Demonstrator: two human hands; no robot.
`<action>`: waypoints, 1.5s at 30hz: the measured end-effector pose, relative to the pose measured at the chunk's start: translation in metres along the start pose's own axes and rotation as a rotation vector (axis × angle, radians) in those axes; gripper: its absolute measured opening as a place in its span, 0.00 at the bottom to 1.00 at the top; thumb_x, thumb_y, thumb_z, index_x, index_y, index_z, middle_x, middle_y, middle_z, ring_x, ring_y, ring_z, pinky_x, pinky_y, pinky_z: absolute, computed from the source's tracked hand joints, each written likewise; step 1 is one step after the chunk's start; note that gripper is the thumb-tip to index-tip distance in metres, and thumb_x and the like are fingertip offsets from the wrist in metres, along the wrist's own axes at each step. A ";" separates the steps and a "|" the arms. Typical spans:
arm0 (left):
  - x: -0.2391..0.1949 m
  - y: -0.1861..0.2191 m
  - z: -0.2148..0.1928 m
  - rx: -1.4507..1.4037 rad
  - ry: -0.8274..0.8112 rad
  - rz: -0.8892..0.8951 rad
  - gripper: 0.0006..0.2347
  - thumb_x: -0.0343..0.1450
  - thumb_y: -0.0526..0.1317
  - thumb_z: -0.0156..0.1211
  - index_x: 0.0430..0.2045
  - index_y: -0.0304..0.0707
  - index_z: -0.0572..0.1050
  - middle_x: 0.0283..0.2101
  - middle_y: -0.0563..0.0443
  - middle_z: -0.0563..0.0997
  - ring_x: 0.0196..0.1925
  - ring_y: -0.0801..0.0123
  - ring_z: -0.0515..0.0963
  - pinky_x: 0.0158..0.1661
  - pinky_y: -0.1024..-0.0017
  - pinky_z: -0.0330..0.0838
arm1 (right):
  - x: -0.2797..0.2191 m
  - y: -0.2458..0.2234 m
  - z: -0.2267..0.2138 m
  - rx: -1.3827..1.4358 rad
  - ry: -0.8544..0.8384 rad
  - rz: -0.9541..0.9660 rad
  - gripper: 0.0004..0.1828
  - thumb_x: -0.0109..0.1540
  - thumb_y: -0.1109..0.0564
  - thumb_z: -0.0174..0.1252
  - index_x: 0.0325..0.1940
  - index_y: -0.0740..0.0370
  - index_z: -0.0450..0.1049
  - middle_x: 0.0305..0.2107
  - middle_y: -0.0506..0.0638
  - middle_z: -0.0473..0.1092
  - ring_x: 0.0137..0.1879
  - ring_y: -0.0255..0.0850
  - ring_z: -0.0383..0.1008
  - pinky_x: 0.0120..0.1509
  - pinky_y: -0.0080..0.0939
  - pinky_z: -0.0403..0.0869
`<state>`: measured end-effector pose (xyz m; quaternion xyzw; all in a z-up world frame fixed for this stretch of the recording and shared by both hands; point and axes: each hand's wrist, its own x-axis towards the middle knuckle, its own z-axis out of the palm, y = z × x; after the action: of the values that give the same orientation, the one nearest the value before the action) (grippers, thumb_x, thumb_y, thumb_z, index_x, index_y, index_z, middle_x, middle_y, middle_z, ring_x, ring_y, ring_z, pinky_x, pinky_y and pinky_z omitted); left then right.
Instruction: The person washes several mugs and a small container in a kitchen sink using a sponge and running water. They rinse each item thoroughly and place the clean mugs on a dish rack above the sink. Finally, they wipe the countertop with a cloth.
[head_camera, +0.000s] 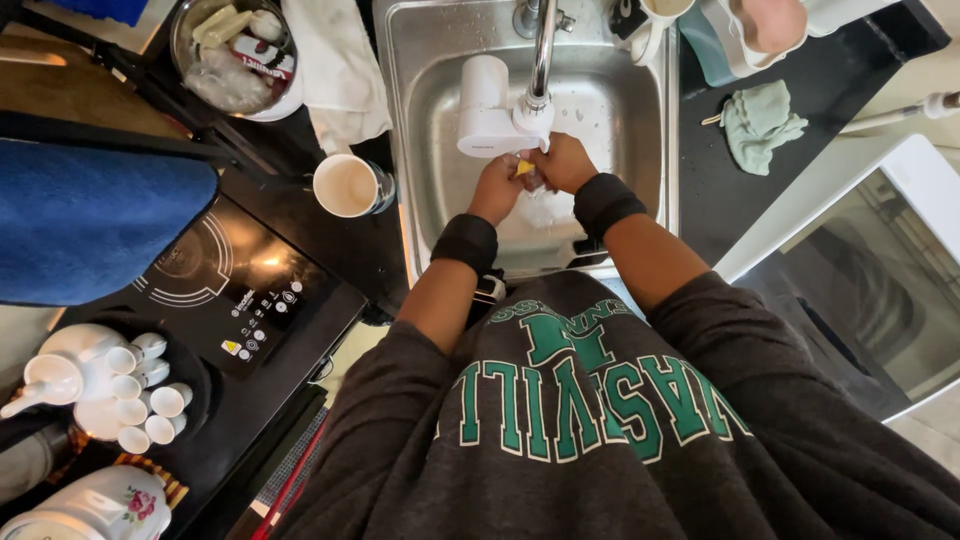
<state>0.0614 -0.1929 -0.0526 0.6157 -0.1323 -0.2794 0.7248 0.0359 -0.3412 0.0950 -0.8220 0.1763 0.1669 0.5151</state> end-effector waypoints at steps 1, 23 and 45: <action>0.000 0.000 0.002 0.040 0.029 0.080 0.05 0.72 0.31 0.57 0.37 0.26 0.75 0.34 0.47 0.82 0.35 0.68 0.81 0.39 0.69 0.76 | 0.004 0.004 0.001 -0.090 0.051 -0.078 0.16 0.65 0.51 0.62 0.38 0.69 0.75 0.20 0.57 0.74 0.24 0.44 0.75 0.31 0.44 0.73; -0.002 0.047 -0.001 0.394 0.177 0.191 0.09 0.72 0.28 0.55 0.45 0.27 0.77 0.38 0.43 0.84 0.37 0.64 0.84 0.39 0.66 0.76 | 0.018 0.026 0.004 0.017 0.139 -0.488 0.15 0.58 0.62 0.67 0.47 0.69 0.77 0.36 0.56 0.79 0.41 0.40 0.80 0.49 0.42 0.76; 0.011 0.016 0.000 0.535 0.112 0.038 0.09 0.70 0.31 0.63 0.42 0.28 0.77 0.41 0.41 0.82 0.43 0.59 0.81 0.45 0.64 0.74 | 0.000 0.001 -0.004 0.176 -0.004 -0.296 0.10 0.59 0.62 0.66 0.43 0.68 0.78 0.32 0.51 0.78 0.35 0.33 0.76 0.41 0.38 0.77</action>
<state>0.0741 -0.1981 -0.0384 0.7972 -0.1728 -0.1864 0.5476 0.0354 -0.3457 0.0958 -0.7905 0.0664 0.0750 0.6043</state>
